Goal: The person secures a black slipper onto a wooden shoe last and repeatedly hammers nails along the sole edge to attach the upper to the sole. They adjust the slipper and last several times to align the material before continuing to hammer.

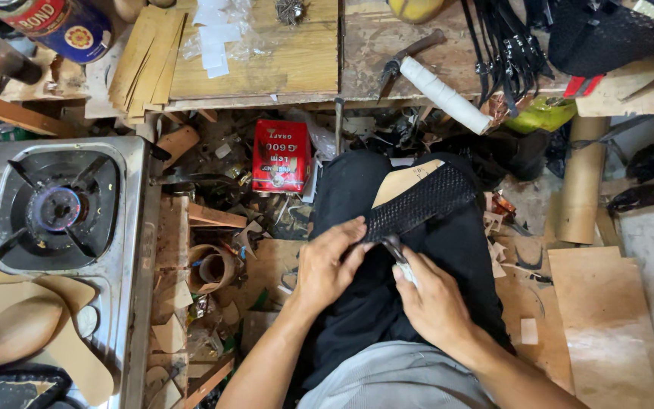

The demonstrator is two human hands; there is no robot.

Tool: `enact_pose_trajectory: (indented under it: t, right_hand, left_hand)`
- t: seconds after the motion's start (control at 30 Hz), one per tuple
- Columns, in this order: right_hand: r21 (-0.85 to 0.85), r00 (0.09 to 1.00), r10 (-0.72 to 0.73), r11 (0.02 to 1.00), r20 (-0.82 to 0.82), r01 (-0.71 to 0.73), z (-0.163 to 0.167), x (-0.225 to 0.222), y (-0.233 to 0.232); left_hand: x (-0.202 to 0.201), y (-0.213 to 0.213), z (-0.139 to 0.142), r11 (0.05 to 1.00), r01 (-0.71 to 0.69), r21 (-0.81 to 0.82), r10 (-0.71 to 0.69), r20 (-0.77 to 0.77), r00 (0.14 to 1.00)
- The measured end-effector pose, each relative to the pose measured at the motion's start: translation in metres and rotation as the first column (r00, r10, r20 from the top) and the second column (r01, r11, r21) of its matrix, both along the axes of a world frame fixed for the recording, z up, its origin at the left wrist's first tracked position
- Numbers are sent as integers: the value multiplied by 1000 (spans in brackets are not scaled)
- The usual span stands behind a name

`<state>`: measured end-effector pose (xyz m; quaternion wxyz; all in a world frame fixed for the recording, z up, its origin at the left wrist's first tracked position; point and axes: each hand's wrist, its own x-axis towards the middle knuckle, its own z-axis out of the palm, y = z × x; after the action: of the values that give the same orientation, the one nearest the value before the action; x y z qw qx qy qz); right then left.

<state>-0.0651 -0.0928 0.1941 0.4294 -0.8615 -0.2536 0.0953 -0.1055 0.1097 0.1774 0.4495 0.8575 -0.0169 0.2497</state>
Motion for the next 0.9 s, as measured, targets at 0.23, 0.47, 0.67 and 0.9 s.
enact_pose_trajectory:
  t: [0.23,0.47,0.67,0.9]
  right_hand:
    - [32,986,-21,999,162,16,-30,23,28]
    - [-320,990,132,941,43,-111,-11,37,11]
    - [-357,988,141,927,61,-110,-5,34,25]
    - [-60,992,124,990,-16,-125,14,48,8]
  left_hand:
    - [29,13,-10,980,-68,-187,55,-71,996]
    - [34,21,-2,975,-24,-221,-33,-252,967]
    - [57,33,5,989,138,48,-114,-339,934]
    - [65,22,13,960,147,239,-26,-444,896]
